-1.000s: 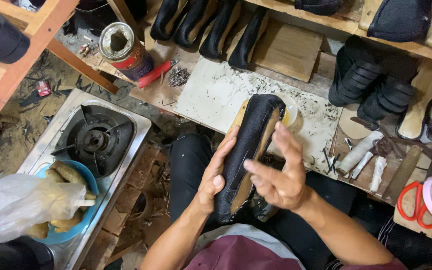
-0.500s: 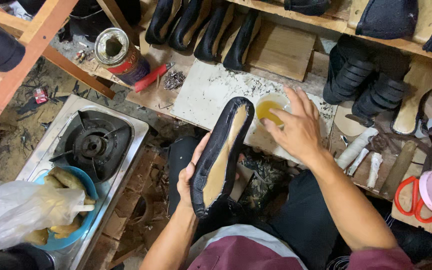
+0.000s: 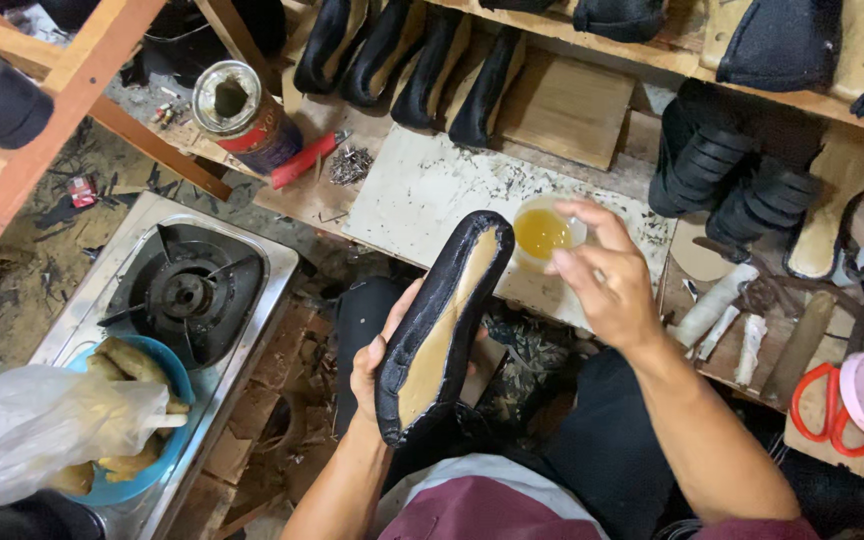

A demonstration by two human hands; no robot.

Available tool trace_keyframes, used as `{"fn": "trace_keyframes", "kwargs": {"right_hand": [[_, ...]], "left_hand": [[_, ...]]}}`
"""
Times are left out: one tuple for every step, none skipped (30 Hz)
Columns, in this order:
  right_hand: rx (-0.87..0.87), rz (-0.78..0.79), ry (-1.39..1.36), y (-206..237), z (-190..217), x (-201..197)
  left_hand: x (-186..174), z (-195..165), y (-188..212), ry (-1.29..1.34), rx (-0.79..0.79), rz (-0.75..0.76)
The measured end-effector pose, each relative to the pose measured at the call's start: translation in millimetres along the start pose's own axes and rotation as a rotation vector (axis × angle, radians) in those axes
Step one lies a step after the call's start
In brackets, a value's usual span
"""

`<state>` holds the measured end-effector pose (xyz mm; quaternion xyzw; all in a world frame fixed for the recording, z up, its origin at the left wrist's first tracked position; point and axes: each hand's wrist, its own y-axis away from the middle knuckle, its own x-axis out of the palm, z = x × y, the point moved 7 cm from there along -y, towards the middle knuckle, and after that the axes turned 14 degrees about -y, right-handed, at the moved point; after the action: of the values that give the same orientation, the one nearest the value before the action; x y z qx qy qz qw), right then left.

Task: The person applies a yellow liquid to the inner lining of black shoe uppers using their right hand. They repeatedly dip fingers into a small container and rub the liquid along the interior seam of each upper, then place the treated uppers on a wooden shelf.

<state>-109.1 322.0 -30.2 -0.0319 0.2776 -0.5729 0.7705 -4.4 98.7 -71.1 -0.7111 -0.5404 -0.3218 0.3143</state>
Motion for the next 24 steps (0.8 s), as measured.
{"fn": "trace_keyframes", "kwargs": {"right_hand": [[-0.054,-0.003,-0.129,5.0,7.6,1.2],[-0.109,-0.008,-0.258,9.9,15.3,4.6],[-0.169,-0.015,-0.383,14.0,23.4,9.4],[-0.189,-0.023,-0.380,13.2,27.2,17.0],[-0.208,-0.028,-0.377,11.5,31.1,26.3],[-0.228,-0.030,-0.377,10.9,35.3,34.7],[-0.267,0.001,-0.304,15.9,42.6,45.4],[-0.306,0.035,-0.234,28.3,52.4,57.8],[-0.346,0.071,-0.166,35.5,58.9,66.7],[-0.399,0.082,-0.112,37.7,62.8,69.8],[-0.451,0.093,-0.055,41.2,66.7,72.7],[-0.505,0.103,0.000,42.8,69.1,74.2],[-0.447,0.077,-0.001,41.2,65.1,73.0],[-0.390,0.050,0.001,38.7,60.5,70.8],[-0.339,0.022,0.006,35.7,56.3,67.7],[-0.352,0.027,0.030,36.9,57.7,71.5],[-0.362,0.032,0.055,38.1,59.9,76.5],[-0.370,0.035,0.081,41.3,63.0,80.5],[-0.446,0.067,0.119,47.1,70.9,85.4],[-0.524,0.098,0.157,52.4,78.5,88.9],[-0.598,0.131,0.193,56.1,84.2,91.9],[-0.568,0.105,0.167,53.9,84.0,88.7],[-0.538,0.078,0.142,50.0,82.4,84.4],[-0.510,0.049,0.119,44.5,80.0,80.4]], "left_hand": [[1.0,3.3,-1.5,0.003,-0.018,-0.006],[3.5,6.7,-1.9,0.010,-0.029,-0.002],[6.4,9.9,-3.1,0.015,-0.038,0.006],[9.3,12.6,-4.9,0.020,-0.045,0.016],[13.1,14.3,-6.3,0.004,-0.043,0.041],[16.0,15.3,-7.9,-0.012,-0.037,0.065],[18.0,15.5,-10.2,-0.030,-0.028,0.085],[14.9,14.2,-13.4,-0.068,0.005,0.043],[11.2,12.7,-16.7,-0.107,0.040,-0.003],[6.7,10.6,-19.0,-0.146,0.074,-0.049],[3.9,11.5,-21.4,-0.138,0.070,-0.060],[1.1,12.1,-23.9,-0.130,0.066,-0.071],[-1.8,12.7,-24.0,-0.122,0.059,-0.085],[-4.7,13.7,-23.0,-0.139,0.057,-0.107],[-7.2,14.0,-23.3,-0.157,0.060,-0.123],[-9.4,13.9,-23.9,-0.176,0.062,-0.139],[-10.8,13.2,-24.8,-0.163,0.070,-0.139],[-12.0,13.1,-25.5,-0.150,0.076,-0.140],[-13.2,12.6,-27.1,-0.137,0.085,-0.137],[-14.2,11.4,-29.5,-0.150,0.096,-0.131],[-15.2,10.8,-30.7,-0.161,0.104,-0.129],[-16.1,11.2,-29.7,-0.172,0.107,-0.132],[-18.3,12.5,-29.8,-0.200,0.104,-0.150],[-19.6,14.0,-31.4,-0.228,0.103,-0.165]]}}
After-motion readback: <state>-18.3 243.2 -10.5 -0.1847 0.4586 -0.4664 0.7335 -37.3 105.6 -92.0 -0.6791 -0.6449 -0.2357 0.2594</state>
